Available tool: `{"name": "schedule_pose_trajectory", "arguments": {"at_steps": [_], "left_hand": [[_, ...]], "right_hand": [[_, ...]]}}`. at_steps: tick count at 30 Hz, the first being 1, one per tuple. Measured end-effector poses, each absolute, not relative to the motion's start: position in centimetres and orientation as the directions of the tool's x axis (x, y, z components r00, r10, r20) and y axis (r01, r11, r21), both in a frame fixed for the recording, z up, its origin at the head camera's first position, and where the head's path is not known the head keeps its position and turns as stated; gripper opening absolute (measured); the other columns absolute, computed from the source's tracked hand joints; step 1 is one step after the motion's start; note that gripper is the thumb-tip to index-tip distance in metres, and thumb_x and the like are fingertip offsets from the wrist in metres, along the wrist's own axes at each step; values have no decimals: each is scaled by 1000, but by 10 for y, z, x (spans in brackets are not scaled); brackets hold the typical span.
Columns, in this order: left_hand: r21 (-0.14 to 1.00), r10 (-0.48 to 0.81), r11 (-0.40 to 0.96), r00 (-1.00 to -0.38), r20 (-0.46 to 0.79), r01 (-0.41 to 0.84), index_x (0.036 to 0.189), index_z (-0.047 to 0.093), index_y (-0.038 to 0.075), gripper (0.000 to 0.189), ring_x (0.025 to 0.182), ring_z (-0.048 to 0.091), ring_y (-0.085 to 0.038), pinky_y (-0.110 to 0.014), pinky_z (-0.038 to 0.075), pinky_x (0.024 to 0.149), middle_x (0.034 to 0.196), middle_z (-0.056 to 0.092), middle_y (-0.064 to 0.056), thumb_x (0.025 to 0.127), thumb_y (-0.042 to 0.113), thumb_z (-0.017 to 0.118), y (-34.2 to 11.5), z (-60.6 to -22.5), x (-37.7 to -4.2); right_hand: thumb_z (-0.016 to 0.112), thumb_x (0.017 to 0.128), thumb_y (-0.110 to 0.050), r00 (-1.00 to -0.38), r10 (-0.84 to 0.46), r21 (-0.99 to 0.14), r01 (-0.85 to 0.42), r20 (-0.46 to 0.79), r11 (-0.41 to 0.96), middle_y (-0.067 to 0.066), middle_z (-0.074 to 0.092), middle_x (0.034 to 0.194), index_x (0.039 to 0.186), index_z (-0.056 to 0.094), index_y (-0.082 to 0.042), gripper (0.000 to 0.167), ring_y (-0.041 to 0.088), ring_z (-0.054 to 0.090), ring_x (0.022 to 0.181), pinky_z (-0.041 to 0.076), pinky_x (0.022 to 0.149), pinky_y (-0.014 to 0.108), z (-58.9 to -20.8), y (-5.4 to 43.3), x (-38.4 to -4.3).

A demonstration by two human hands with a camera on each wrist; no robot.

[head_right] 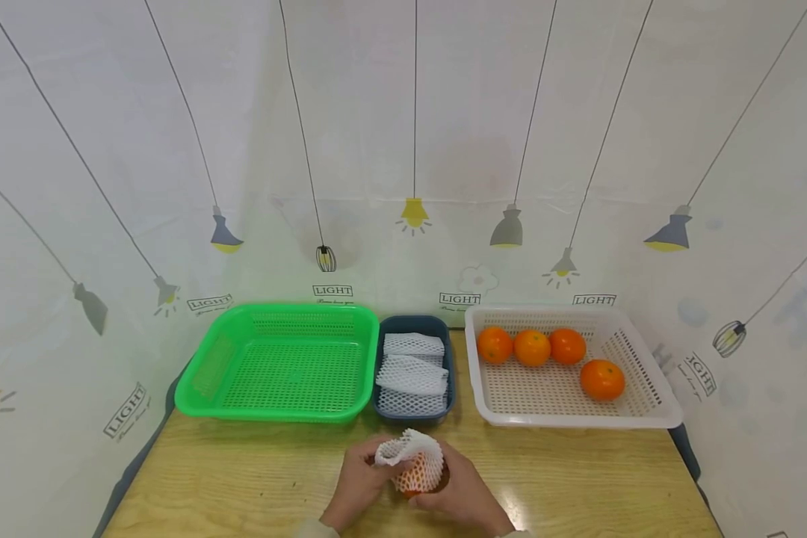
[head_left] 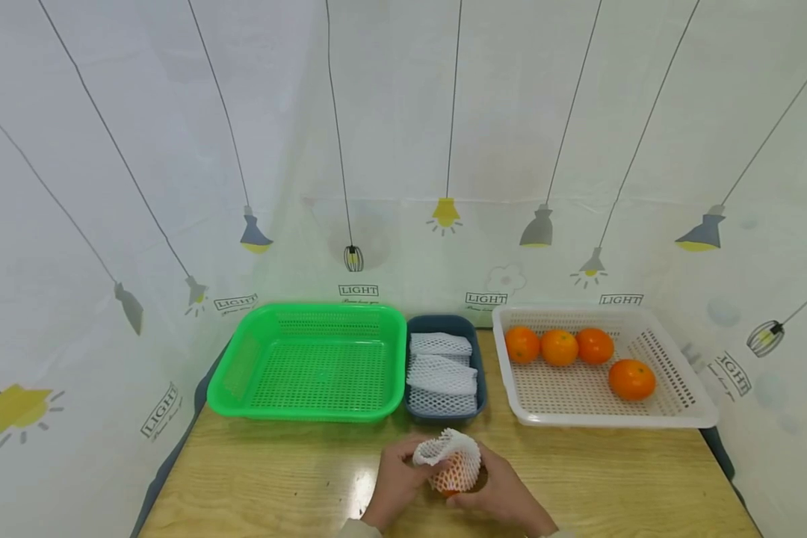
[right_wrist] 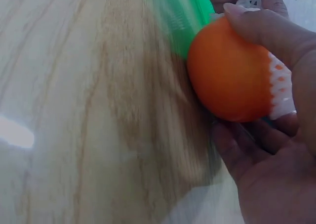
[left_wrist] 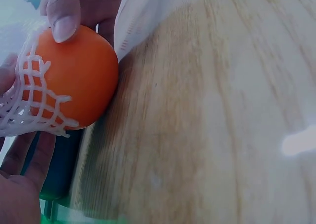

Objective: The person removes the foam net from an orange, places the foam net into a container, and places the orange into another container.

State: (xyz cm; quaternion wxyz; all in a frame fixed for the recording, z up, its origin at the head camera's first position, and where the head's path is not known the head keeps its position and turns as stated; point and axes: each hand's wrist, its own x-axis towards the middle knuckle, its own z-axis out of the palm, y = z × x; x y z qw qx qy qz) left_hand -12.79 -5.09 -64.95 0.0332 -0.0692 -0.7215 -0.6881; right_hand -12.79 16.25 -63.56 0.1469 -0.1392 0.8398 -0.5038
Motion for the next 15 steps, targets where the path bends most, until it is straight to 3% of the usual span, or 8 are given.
{"name": "schedule_pose_trajectory", "arguments": {"at_steps": [5, 9, 15], "left_hand": [[1000, 29, -8, -999, 20, 20, 103, 80, 10, 29, 91, 71, -6, -22, 57, 82, 100, 79, -4, 78, 21, 90, -52, -644, -129], [999, 41, -11, -998, -40, -41, 109, 78, 9, 32, 94, 72, -8, -24, 58, 83, 105, 79, -5, 83, 25, 87, -57, -637, -134], [994, 88, 73, -993, 77, 84, 116, 73, 10, 25, 102, 67, -4, -22, 55, 90, 113, 74, -8, 93, 21, 77, -66, -615, -144]], "right_hand": [[94, 72, -35, -920, -383, -897, -96, -86, 432, 4, 64, 135, 144, 51, -15, 86, 15, 63, 116, 53, 95, 23, -637, 162, -128], [93, 74, -35, -913, -385, -902, -50, -132, 428, 8, 62, 136, 145, 50, -11, 87, 22, 63, 119, 56, 98, 31, -635, 162, -130], [93, 75, -36, -902, -399, -904, -26, -163, 427, 11, 61, 139, 144, 51, -10, 85, 28, 61, 124, 55, 102, 43, -633, 162, -133]]}}
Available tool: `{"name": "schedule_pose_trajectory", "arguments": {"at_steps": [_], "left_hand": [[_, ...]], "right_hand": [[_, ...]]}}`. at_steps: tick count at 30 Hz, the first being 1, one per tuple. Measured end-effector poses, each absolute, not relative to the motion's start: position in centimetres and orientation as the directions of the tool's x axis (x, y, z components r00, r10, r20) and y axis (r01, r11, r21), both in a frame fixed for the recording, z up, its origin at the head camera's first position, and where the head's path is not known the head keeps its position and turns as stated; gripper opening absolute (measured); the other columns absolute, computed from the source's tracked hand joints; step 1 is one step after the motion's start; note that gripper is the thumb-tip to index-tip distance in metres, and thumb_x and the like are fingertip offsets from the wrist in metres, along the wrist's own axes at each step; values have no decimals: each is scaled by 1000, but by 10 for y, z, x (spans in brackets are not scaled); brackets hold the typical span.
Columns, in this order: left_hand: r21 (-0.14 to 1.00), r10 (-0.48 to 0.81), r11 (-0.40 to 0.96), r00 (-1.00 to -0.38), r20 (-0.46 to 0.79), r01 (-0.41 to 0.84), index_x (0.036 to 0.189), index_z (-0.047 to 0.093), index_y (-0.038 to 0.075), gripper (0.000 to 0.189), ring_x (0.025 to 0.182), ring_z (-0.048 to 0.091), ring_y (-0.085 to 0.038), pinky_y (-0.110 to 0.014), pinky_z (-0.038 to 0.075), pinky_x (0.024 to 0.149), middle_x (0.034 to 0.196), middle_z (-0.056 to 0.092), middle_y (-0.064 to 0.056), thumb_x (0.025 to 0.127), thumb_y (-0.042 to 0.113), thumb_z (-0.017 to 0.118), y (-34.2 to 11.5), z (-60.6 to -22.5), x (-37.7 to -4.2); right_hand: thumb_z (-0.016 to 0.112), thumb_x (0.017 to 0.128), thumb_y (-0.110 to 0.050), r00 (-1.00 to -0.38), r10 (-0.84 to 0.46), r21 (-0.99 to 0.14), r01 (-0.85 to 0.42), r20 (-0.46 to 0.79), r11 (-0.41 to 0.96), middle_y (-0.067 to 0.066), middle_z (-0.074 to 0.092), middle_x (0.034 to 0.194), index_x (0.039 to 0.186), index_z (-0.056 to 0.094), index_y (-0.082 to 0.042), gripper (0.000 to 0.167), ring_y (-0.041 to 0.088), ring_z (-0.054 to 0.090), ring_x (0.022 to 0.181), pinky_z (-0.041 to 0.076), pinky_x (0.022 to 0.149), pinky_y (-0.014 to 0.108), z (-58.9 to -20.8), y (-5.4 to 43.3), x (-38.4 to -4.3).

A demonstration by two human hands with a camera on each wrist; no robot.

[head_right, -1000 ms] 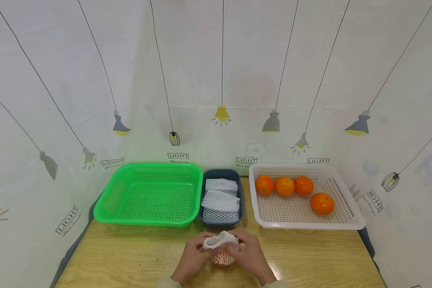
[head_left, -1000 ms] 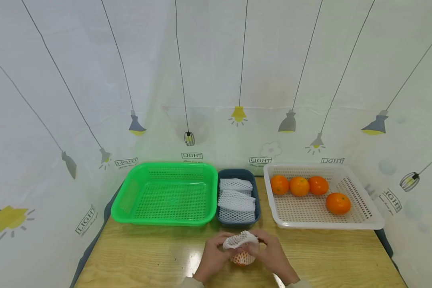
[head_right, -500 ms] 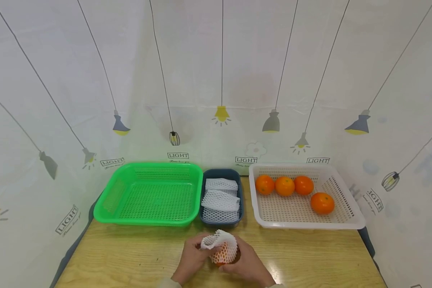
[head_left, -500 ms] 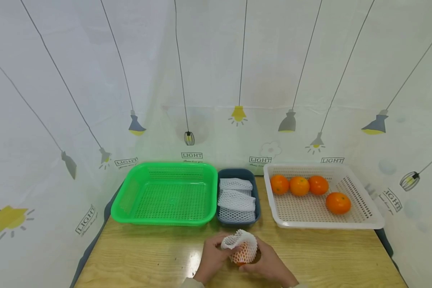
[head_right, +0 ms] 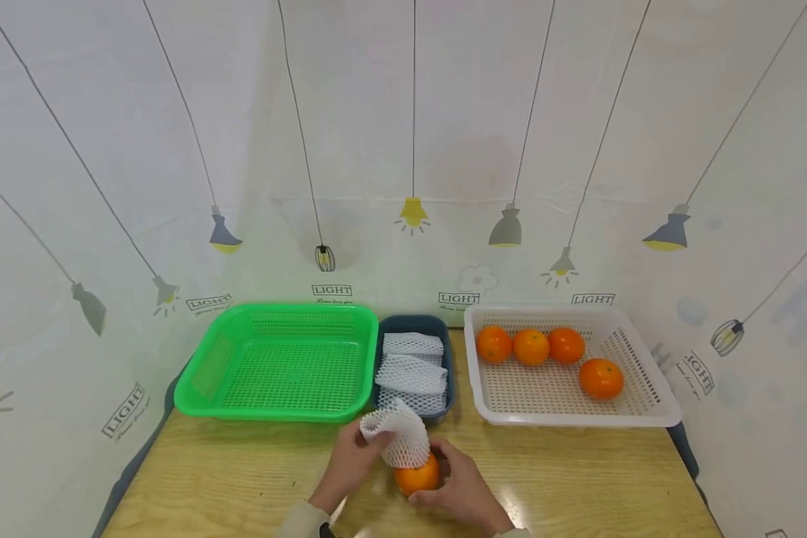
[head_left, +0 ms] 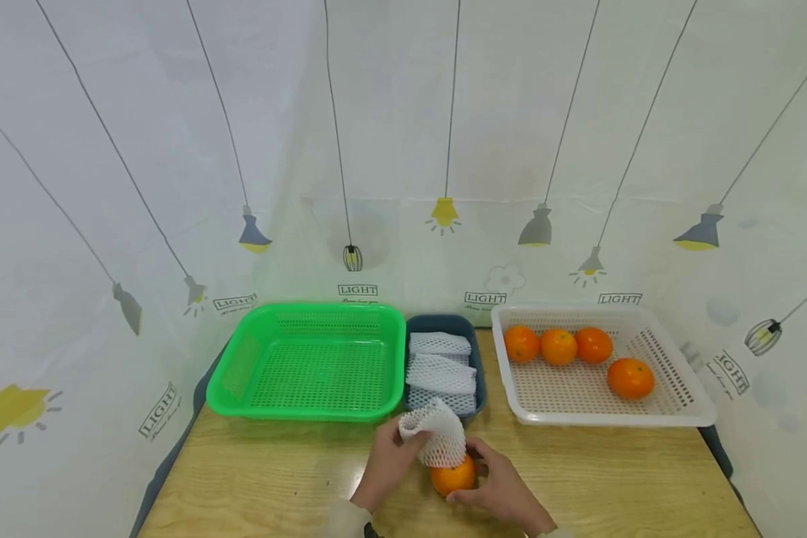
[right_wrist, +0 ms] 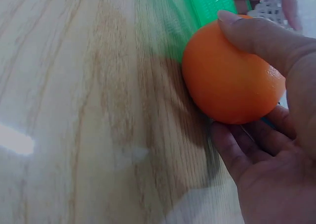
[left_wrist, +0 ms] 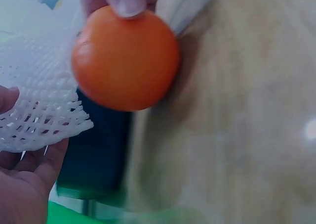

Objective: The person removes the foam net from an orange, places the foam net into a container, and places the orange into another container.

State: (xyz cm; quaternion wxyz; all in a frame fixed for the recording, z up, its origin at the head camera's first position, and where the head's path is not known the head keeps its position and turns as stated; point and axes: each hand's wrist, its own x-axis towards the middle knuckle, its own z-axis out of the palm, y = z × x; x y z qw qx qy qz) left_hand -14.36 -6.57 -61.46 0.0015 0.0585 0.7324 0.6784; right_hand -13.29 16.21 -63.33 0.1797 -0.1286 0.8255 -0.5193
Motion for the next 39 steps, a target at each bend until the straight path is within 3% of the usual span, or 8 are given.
{"name": "schedule_pose_trajectory", "arguments": {"at_steps": [7, 14, 17, 25, 34, 39], "left_hand": [[907, 93, 200, -929, 358, 370, 107, 72, 12, 14, 94, 62, -4, -22, 56, 80, 105, 72, -7, 93, 14, 76, -71, -582, -174], [794, 120, 362, -869, 481, 489, 107, 76, 12, 14, 89, 64, -15, -28, 54, 75, 104, 70, -5, 93, 13, 76, -76, -543, -218], [755, 154, 429, -864, 479, 495, 107, 76, 12, 14, 87, 63, -17, -30, 54, 75, 102, 71, -4, 92, 11, 76, -76, -529, -238], [632, 236, 615, -875, 424, 472, 116, 73, 12, 22, 108, 69, -23, -40, 58, 92, 115, 73, -6, 94, 16, 75, -66, -509, -281], [442, 308, 758, -861, 405, 479, 109, 75, 13, 14, 93, 68, -19, -35, 59, 81, 106, 71, -3, 96, 17, 74, -46, -510, -320], [291, 354, 832, -856, 378, 473, 111, 76, 13, 17, 93, 67, -19, -32, 59, 78, 106, 69, -3, 94, 12, 73, -37, -516, -337]], "right_hand": [[92, 75, -35, -898, -419, -914, -49, -136, 403, 12, 60, 140, 142, 53, -10, 81, 28, 62, 123, 57, 100, 38, -632, 163, -132], [92, 76, -34, -893, -433, -922, -57, -125, 384, 12, 61, 138, 140, 54, -9, 78, 27, 63, 121, 57, 98, 36, -631, 163, -131], [92, 75, -35, -893, -428, -921, -43, -138, 387, 11, 61, 138, 140, 54, -10, 79, 27, 62, 122, 57, 100, 37, -632, 164, -132], [93, 74, -36, -893, -423, -917, -33, -151, 397, 11, 61, 139, 139, 54, -11, 80, 27, 61, 122, 56, 101, 41, -630, 164, -132], [92, 74, -37, -896, -416, -917, -28, -153, 399, 10, 61, 139, 140, 54, -12, 79, 27, 61, 123, 56, 102, 41, -630, 164, -131], [92, 74, -38, -896, -413, -917, -15, -165, 397, 11, 60, 140, 141, 53, -11, 82, 27, 61, 124, 55, 103, 42, -630, 164, -131]]}}
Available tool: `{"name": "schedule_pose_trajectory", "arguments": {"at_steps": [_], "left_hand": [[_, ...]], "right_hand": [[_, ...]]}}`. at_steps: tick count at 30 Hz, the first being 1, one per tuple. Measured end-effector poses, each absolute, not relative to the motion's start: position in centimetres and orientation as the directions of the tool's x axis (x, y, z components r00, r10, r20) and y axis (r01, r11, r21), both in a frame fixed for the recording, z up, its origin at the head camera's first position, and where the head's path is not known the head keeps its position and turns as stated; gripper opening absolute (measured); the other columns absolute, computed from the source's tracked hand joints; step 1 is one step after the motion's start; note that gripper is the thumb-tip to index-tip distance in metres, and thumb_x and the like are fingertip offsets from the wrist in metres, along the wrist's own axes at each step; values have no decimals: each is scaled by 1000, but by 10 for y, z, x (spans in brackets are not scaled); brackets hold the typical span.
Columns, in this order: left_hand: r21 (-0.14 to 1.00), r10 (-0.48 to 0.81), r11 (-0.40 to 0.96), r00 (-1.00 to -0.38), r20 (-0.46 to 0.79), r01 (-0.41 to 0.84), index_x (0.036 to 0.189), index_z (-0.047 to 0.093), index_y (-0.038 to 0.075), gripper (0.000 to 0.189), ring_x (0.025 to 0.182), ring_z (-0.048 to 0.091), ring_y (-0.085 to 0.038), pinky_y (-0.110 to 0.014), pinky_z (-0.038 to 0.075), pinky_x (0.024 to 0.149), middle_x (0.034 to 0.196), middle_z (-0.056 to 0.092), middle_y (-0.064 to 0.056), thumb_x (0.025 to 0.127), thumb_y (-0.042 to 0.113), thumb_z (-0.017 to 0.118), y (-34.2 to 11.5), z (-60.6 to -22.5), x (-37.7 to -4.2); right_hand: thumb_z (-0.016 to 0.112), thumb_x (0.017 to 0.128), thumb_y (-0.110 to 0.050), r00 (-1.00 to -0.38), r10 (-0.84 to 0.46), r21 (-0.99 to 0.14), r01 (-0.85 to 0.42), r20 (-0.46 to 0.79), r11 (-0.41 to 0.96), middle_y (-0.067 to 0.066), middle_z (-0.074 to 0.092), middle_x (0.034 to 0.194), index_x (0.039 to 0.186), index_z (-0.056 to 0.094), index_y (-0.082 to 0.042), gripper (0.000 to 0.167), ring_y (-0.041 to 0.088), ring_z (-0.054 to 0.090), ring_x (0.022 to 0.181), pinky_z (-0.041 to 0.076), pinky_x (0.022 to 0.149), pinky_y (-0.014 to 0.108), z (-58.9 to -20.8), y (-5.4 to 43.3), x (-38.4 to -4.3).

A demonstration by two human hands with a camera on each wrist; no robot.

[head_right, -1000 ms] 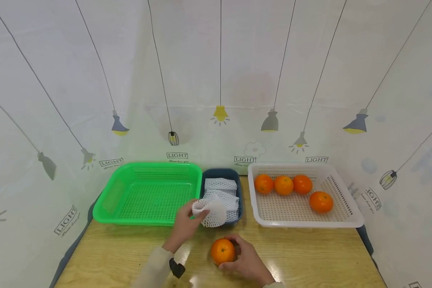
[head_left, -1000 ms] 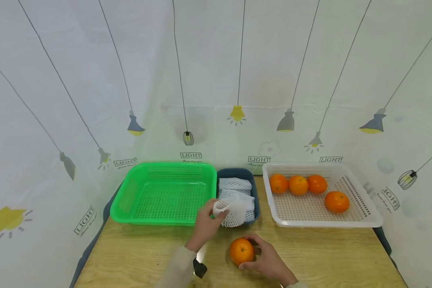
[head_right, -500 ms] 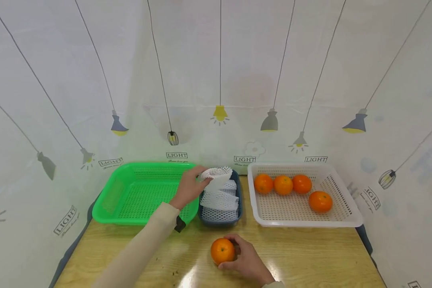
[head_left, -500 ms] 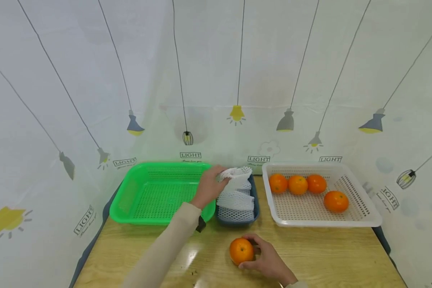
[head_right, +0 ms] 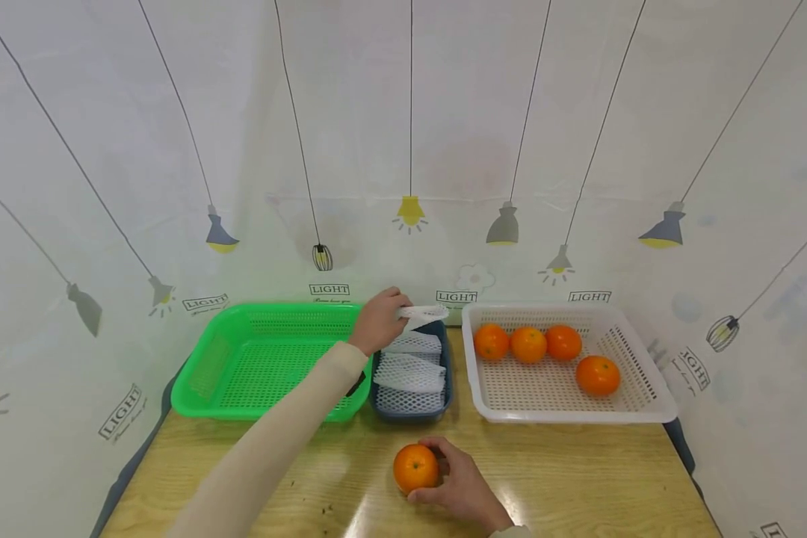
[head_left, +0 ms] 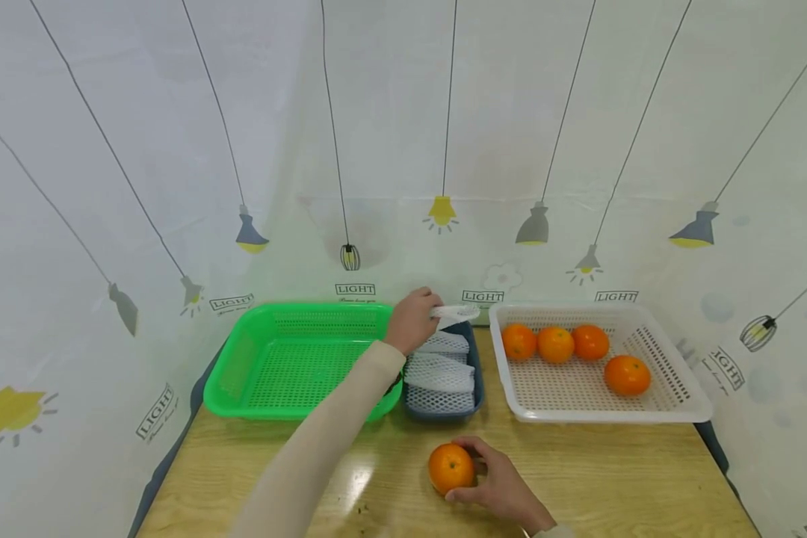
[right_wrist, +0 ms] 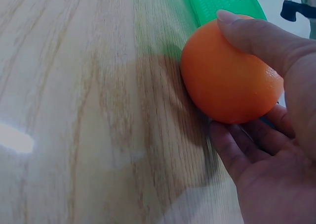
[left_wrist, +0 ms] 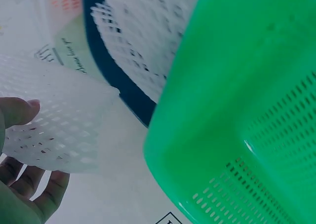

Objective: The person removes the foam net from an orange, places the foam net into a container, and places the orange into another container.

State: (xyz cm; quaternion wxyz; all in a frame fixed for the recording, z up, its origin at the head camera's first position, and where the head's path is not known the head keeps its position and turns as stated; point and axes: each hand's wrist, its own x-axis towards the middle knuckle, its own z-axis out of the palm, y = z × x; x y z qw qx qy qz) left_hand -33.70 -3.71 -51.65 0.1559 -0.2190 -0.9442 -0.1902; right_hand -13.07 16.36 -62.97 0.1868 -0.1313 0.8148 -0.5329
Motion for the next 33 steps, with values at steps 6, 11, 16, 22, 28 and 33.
{"name": "schedule_pose_trajectory", "arguments": {"at_steps": [6, 11, 16, 22, 28, 33], "left_hand": [[64, 386, 901, -861, 333, 428, 112, 76, 15, 19, 93, 68, -20, -33, 60, 74, 106, 71, -3, 93, 12, 74, -26, -525, -349], [-76, 397, 915, -854, 335, 395, 103, 78, 17, 12, 90, 70, -22, -39, 61, 73, 99, 74, -2, 94, 12, 72, -17, -532, -349], [-132, 407, 912, -892, 198, 387, 100, 80, 20, 15, 87, 71, -19, -38, 61, 71, 96, 76, 0, 99, 14, 66, -10, -539, -345], [68, 442, 897, -889, -118, 437, 114, 79, 19, 24, 102, 72, -15, -33, 61, 86, 113, 77, 4, 92, 30, 77, -10, -538, -340], [215, 433, 899, -852, -295, 382, 106, 81, 14, 59, 79, 67, -13, -30, 57, 72, 98, 78, 1, 94, 68, 59, -15, -539, -337], [271, 477, 871, -838, -264, 410, 105, 81, 15, 57, 71, 62, -9, -27, 53, 68, 90, 76, 2, 100, 63, 51, -19, -540, -336]], "right_hand": [[92, 75, -38, -899, -410, -915, -30, -151, 403, 10, 61, 140, 141, 53, -12, 81, 26, 61, 124, 55, 103, 41, -631, 163, -131], [91, 76, -38, -904, -406, -911, -48, -134, 409, 10, 62, 139, 140, 54, -12, 79, 26, 62, 122, 56, 101, 40, -632, 164, -130], [92, 75, -38, -903, -404, -914, -34, -145, 404, 9, 62, 139, 140, 54, -12, 80, 25, 62, 123, 56, 102, 39, -634, 165, -130], [92, 75, -39, -900, -406, -913, -23, -158, 408, 9, 61, 140, 141, 54, -12, 81, 26, 61, 123, 55, 103, 42, -634, 165, -131], [91, 75, -40, -898, -408, -911, -22, -163, 412, 10, 60, 141, 142, 53, -13, 82, 26, 61, 124, 55, 103, 42, -634, 164, -132], [91, 75, -38, -901, -407, -912, -32, -151, 409, 10, 60, 142, 142, 54, -13, 80, 27, 62, 124, 56, 102, 41, -633, 165, -131]]}}
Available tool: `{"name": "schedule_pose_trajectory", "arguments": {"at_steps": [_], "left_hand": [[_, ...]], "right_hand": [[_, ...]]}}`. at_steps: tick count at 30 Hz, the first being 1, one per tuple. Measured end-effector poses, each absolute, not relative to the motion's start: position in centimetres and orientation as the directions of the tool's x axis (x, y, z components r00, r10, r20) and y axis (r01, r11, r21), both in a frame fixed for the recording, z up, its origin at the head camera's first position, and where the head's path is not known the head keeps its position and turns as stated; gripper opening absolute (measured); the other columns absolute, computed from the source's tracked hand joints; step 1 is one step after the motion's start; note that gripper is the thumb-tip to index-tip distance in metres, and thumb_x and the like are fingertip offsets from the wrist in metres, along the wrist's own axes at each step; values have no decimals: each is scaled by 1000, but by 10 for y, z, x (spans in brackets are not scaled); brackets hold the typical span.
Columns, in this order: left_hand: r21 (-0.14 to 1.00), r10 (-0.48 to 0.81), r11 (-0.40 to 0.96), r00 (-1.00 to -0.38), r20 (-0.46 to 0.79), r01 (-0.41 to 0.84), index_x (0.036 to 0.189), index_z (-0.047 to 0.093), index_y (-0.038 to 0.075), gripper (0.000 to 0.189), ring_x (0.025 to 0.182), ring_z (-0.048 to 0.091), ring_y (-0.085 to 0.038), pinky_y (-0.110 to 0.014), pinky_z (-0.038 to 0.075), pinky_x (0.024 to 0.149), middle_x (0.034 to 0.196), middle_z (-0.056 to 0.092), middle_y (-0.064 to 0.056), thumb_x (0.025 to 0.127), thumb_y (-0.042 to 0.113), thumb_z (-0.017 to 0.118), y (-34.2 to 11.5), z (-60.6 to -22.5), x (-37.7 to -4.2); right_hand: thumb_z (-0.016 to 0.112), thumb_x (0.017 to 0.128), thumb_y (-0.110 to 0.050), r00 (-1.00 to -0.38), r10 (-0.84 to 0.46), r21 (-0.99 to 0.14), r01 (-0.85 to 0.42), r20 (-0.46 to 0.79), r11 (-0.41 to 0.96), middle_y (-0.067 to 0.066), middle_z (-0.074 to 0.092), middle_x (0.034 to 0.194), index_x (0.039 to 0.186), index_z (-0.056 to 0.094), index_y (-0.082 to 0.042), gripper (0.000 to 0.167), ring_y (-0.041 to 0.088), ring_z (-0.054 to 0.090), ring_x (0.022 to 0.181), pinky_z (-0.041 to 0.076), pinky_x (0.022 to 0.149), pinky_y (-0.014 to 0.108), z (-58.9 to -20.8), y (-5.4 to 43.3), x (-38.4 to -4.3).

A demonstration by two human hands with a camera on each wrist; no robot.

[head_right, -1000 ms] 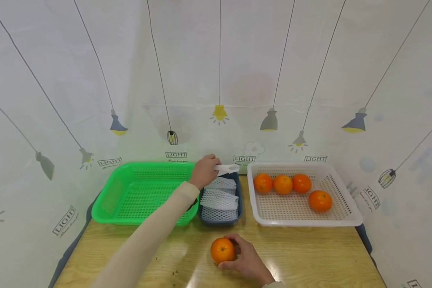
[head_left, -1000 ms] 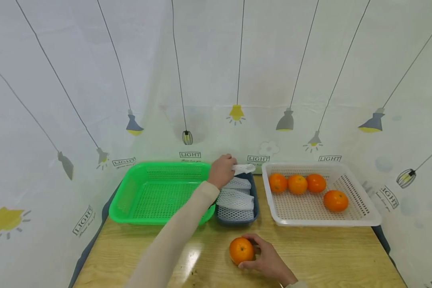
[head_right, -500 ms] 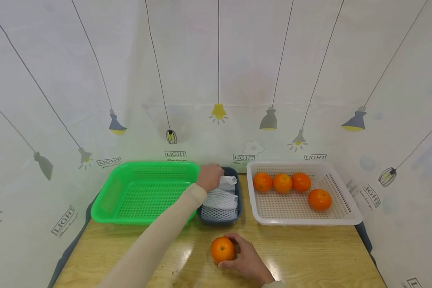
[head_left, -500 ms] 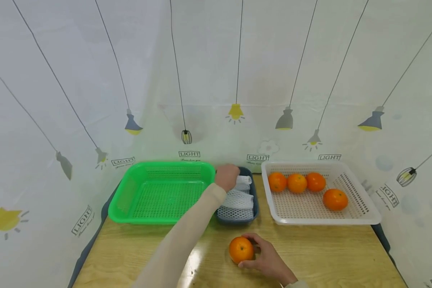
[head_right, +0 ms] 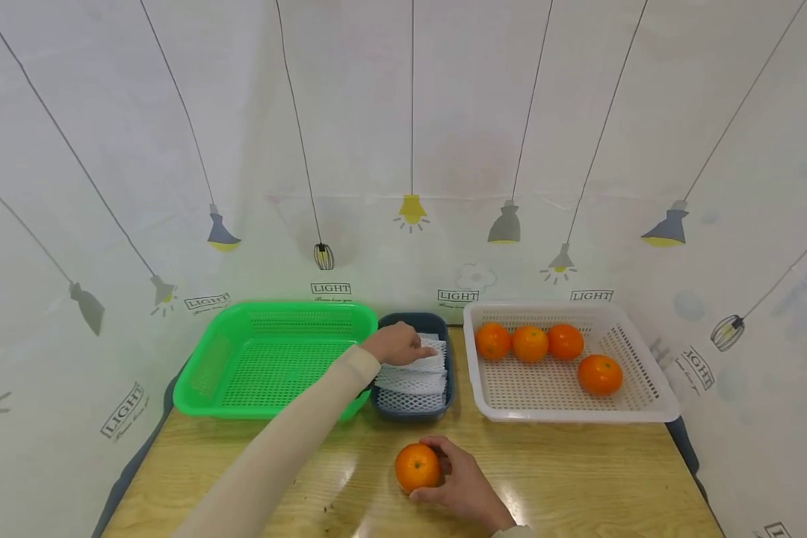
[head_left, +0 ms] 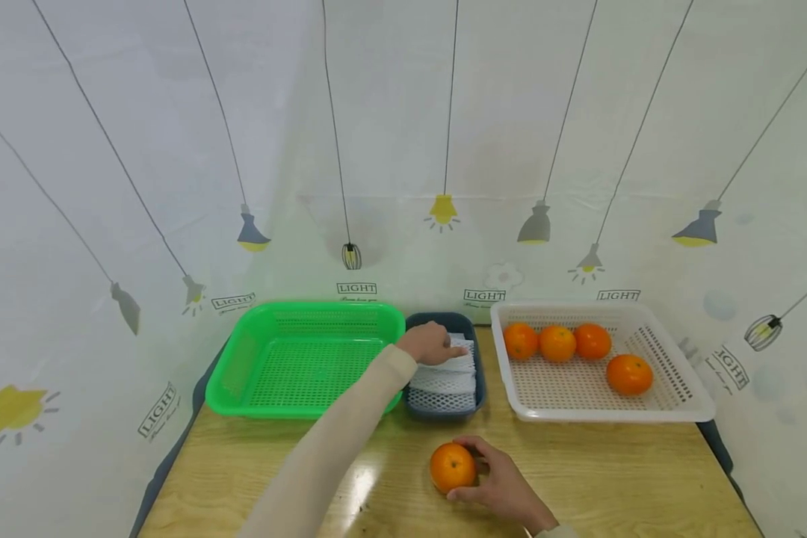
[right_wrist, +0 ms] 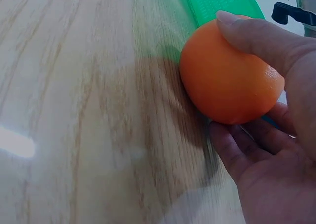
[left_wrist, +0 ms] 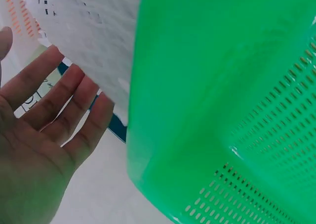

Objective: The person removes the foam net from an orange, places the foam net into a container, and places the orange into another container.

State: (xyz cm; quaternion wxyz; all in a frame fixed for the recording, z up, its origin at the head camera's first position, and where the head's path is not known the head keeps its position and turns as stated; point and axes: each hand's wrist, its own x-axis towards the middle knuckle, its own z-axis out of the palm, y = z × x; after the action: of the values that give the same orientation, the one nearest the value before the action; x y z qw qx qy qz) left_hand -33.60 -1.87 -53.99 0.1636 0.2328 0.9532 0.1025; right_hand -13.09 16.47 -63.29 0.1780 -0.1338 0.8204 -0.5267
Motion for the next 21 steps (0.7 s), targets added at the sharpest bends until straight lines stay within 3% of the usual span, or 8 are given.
{"name": "schedule_pose_trajectory", "arguments": {"at_steps": [3, 7, 15, 21], "left_hand": [[297, 515, 844, -831, -211, 447, 104, 81, 15, 50, 74, 66, -10, -28, 56, 72, 90, 77, 1, 102, 57, 53, -20, -538, -335], [326, 537, 817, -833, -134, 475, 110, 80, 15, 42, 92, 70, -13, -30, 58, 84, 108, 78, 0, 103, 50, 57, -22, -532, -332], [406, 520, 786, -854, -26, 466, 123, 74, 19, 37, 121, 60, -20, -35, 52, 104, 130, 68, -2, 102, 46, 60, -28, -529, -324], [520, 509, 733, -861, 10, 439, 129, 70, 19, 37, 134, 55, -22, -40, 47, 114, 139, 64, -1, 103, 43, 60, -25, -527, -312]], "right_hand": [[93, 75, -33, -908, -399, -920, -39, -132, 391, 12, 61, 141, 141, 54, -11, 80, 28, 63, 123, 57, 101, 39, -630, 165, -130], [94, 74, -29, -919, -379, -928, -45, -107, 370, 14, 62, 139, 141, 54, -6, 81, 31, 63, 123, 57, 99, 37, -622, 166, -131], [91, 77, -27, -937, -345, -937, -65, -61, 342, 9, 61, 140, 144, 54, -11, 78, 27, 58, 127, 54, 102, 29, -596, 179, -135], [87, 82, -24, -946, -324, -934, -139, 27, 328, 7, 60, 141, 145, 53, -18, 72, 7, 56, 124, 53, 102, 25, -573, 195, -145]]}}
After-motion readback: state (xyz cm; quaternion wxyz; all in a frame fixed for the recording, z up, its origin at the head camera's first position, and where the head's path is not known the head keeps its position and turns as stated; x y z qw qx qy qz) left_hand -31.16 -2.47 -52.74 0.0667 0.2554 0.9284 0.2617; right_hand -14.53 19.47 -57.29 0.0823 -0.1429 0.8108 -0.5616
